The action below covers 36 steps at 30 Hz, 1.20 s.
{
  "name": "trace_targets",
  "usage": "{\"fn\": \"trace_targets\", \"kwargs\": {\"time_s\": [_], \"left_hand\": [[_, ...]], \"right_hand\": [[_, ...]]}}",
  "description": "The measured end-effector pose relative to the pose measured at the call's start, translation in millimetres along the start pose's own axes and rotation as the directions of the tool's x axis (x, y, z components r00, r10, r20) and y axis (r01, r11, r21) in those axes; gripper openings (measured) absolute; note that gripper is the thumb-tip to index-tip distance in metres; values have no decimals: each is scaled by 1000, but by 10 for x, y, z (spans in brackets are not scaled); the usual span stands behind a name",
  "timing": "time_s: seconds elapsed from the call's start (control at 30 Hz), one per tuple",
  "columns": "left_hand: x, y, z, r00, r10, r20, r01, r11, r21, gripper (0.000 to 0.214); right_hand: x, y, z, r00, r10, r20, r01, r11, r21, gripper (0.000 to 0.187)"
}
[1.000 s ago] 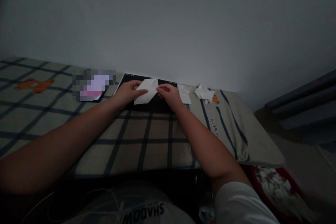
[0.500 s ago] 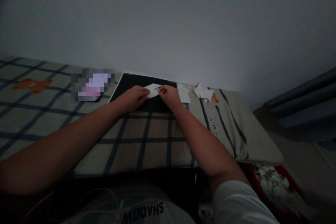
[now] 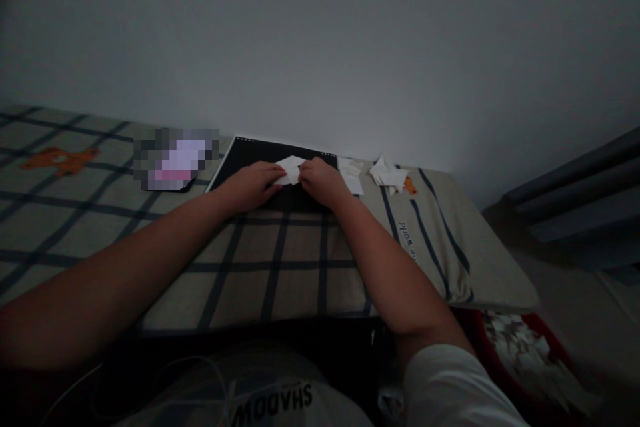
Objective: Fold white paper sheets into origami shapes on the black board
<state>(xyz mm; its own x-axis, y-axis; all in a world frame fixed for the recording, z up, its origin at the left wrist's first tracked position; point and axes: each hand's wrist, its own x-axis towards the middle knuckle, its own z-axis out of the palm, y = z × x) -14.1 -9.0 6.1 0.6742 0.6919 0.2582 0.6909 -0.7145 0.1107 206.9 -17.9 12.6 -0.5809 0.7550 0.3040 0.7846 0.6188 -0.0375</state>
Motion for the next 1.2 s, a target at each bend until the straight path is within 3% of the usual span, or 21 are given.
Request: {"fn": "trace_targets", "kwargs": {"time_s": [0.23, 0.4, 0.67, 0.87, 1.2], "left_hand": [[-23, 8, -17, 998, -60, -17, 60, 998, -19, 41], [-15, 26, -54, 999, 1, 44, -3, 998, 56, 46], [-40, 64, -111, 995, -38, 90, 30, 996, 86, 42], [-44, 74, -125, 997, -30, 68, 28, 999, 37, 43], [-28, 88, -165, 992, -23, 120, 19, 999, 35, 42]], "right_hand": [[14, -82, -72, 992, -87, 95, 96, 991, -89, 22], [-12, -132, -138, 987, -61, 148, 70, 996, -57, 20], [38, -15, 77, 999, 42, 10, -43, 985, 165, 28], [98, -21, 190, 997, 77, -7, -75, 987, 143, 26], [62, -29, 110, 998, 36, 52, -41, 996, 84, 22]]}}
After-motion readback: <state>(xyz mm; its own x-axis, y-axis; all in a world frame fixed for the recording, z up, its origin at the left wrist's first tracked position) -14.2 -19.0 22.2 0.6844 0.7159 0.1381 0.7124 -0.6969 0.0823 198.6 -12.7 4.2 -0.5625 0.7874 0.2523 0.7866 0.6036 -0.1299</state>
